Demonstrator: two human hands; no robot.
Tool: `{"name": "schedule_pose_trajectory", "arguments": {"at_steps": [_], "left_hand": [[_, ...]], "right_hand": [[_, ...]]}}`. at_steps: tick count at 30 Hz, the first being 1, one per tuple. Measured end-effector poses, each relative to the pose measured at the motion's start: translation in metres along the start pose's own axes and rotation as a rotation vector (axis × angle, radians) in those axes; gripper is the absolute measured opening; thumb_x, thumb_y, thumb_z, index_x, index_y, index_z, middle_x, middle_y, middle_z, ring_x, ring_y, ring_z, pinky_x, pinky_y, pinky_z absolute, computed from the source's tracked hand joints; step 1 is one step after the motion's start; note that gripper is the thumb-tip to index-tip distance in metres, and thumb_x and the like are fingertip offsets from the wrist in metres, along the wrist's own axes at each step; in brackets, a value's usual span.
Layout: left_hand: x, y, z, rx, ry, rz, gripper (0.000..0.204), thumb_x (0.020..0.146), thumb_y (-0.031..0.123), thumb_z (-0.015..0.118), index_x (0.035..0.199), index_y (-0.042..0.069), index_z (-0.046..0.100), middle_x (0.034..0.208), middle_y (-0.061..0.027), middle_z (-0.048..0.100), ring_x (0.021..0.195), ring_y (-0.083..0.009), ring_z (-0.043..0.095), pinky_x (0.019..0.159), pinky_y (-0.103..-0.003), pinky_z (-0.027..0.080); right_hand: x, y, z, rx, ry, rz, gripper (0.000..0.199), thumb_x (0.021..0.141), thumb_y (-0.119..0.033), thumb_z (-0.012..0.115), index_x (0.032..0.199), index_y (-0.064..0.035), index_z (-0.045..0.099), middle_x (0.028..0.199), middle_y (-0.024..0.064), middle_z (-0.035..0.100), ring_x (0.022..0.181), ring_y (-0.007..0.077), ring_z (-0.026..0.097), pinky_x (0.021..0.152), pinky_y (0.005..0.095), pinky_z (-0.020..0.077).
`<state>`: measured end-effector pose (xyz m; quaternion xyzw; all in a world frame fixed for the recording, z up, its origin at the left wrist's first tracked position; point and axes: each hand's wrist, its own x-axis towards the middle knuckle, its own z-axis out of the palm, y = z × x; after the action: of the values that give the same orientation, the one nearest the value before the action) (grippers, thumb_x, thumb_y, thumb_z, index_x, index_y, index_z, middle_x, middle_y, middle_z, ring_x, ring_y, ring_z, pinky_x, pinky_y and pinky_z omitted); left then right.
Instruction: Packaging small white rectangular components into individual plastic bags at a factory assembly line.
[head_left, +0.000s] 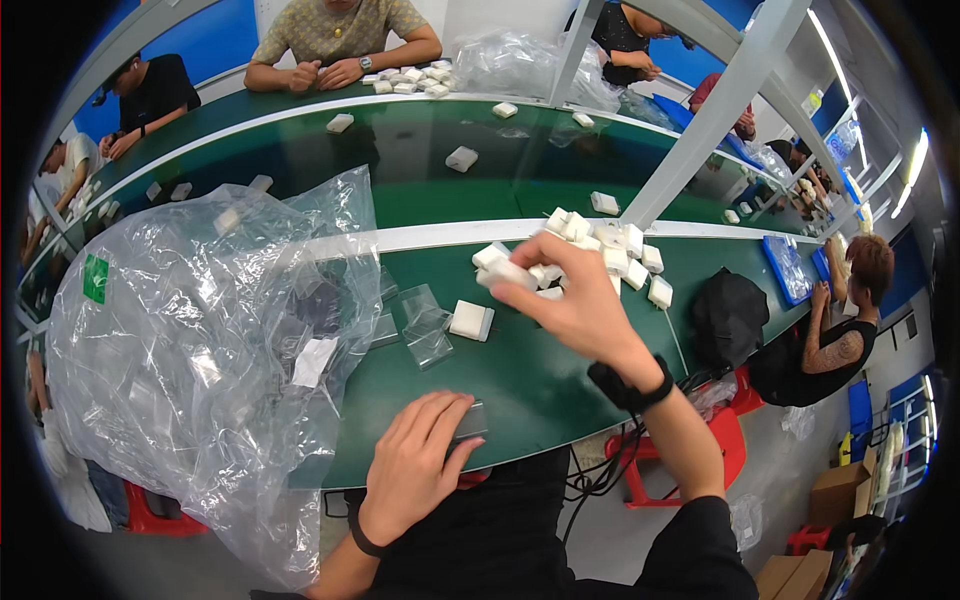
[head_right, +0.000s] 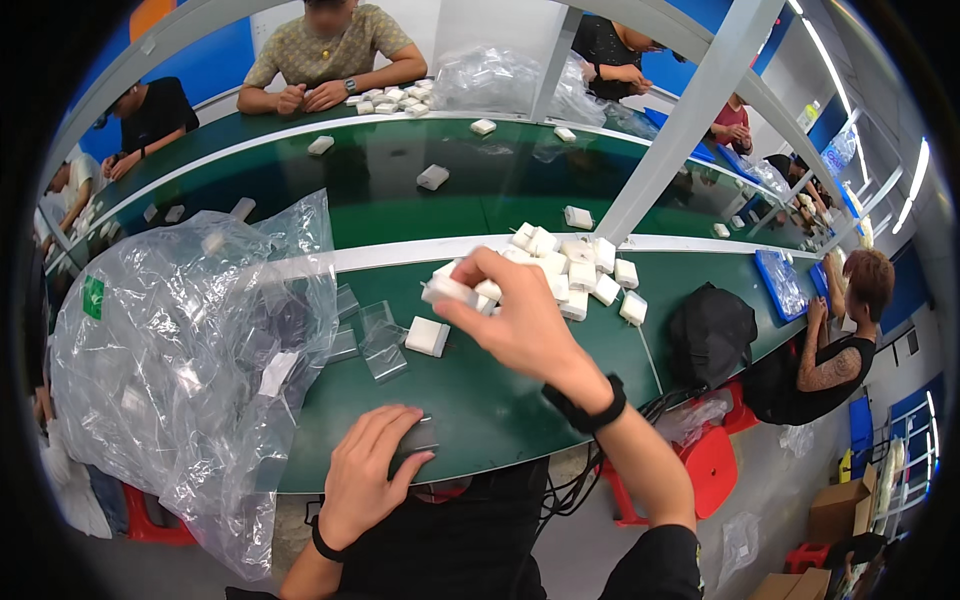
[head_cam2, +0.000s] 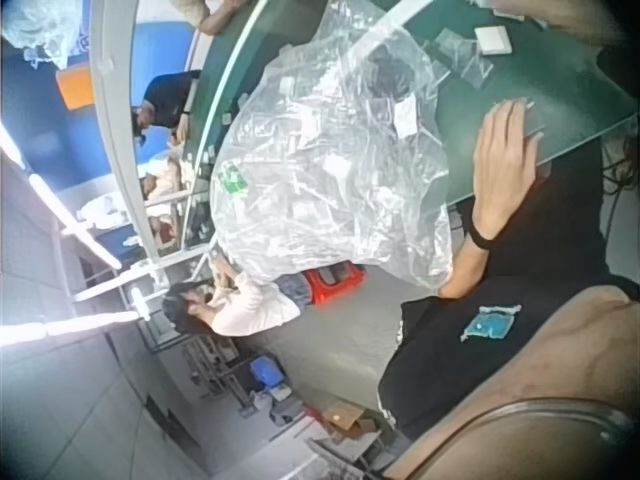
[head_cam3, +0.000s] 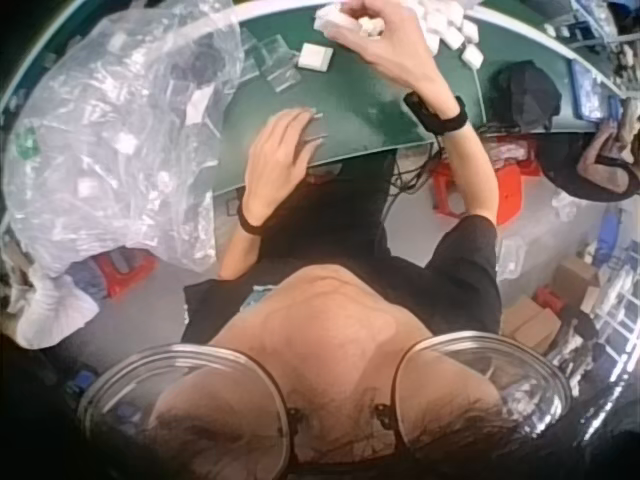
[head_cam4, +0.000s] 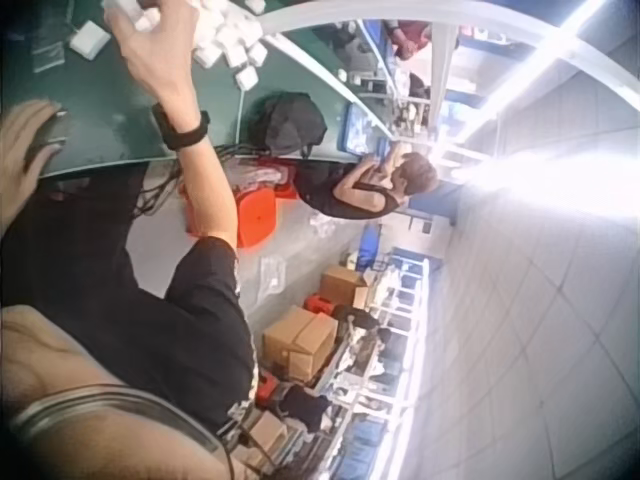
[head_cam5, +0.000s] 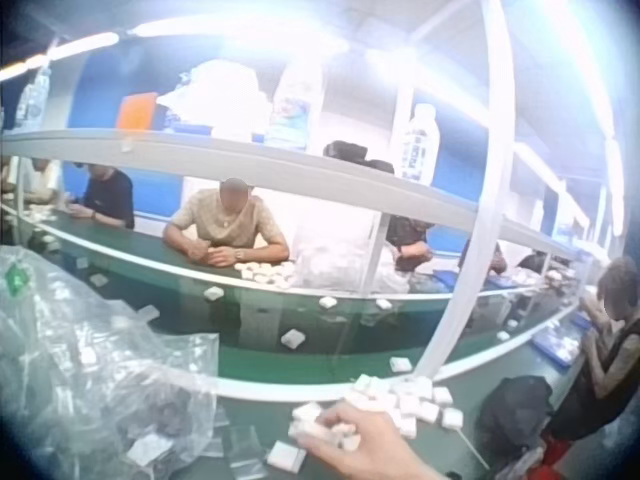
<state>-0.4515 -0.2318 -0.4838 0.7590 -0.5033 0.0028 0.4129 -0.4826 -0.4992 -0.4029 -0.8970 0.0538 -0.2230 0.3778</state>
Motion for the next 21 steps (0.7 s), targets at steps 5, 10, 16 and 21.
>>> {"name": "schedule_pose_trajectory", "arguments": {"at_steps": [5,10,16,21], "left_hand": [[-0.007,-0.011,-0.002,-0.324,0.066,-0.085,0.053,0.082,0.001,0.087,0.13,0.0,0.066,0.133,-0.0201,0.069,0.111,-0.034,0.074,0.095,-0.041,0.059],[-0.006,-0.015,-0.001,-0.543,0.146,-0.053,0.059,0.081,-0.003,0.089,0.135,0.0,0.065,0.13,-0.0188,0.071,0.101,-0.0271,0.077,0.087,-0.036,0.062],[-0.007,-0.025,-0.002,-0.522,0.07,0.051,0.065,0.079,-0.003,0.091,0.136,-0.002,0.06,0.131,-0.0241,0.069,0.099,-0.0247,0.076,0.082,-0.035,0.061],[-0.01,-0.025,0.0,-0.457,0.096,0.1,0.063,0.078,-0.001,0.092,0.134,-0.001,0.062,0.13,-0.0246,0.07,0.09,-0.0233,0.077,0.08,-0.034,0.062]], "right_hand": [[-0.073,-0.029,0.014,0.646,-0.034,0.386,0.028,0.09,-0.008,0.085,0.11,0.0024,0.069,0.109,0.0057,0.076,0.103,0.0118,0.068,0.091,0.0305,0.0537],[-0.112,-0.048,0.037,0.908,-0.039,0.534,0.031,0.095,0.002,0.079,0.121,0.0043,0.062,0.115,0.0102,0.075,0.108,0.0132,0.07,0.095,0.0278,0.0552],[-0.121,-0.043,0.046,0.906,-0.03,0.55,0.032,0.093,0.001,0.081,0.12,0.0041,0.064,0.115,0.0118,0.076,0.107,0.0149,0.071,0.091,0.0294,0.0589],[-0.13,-0.04,0.048,0.763,-0.047,0.45,0.034,0.092,-0.002,0.083,0.12,0.0044,0.065,0.113,0.0114,0.076,0.107,0.0139,0.071,0.092,0.0309,0.0578]]}}
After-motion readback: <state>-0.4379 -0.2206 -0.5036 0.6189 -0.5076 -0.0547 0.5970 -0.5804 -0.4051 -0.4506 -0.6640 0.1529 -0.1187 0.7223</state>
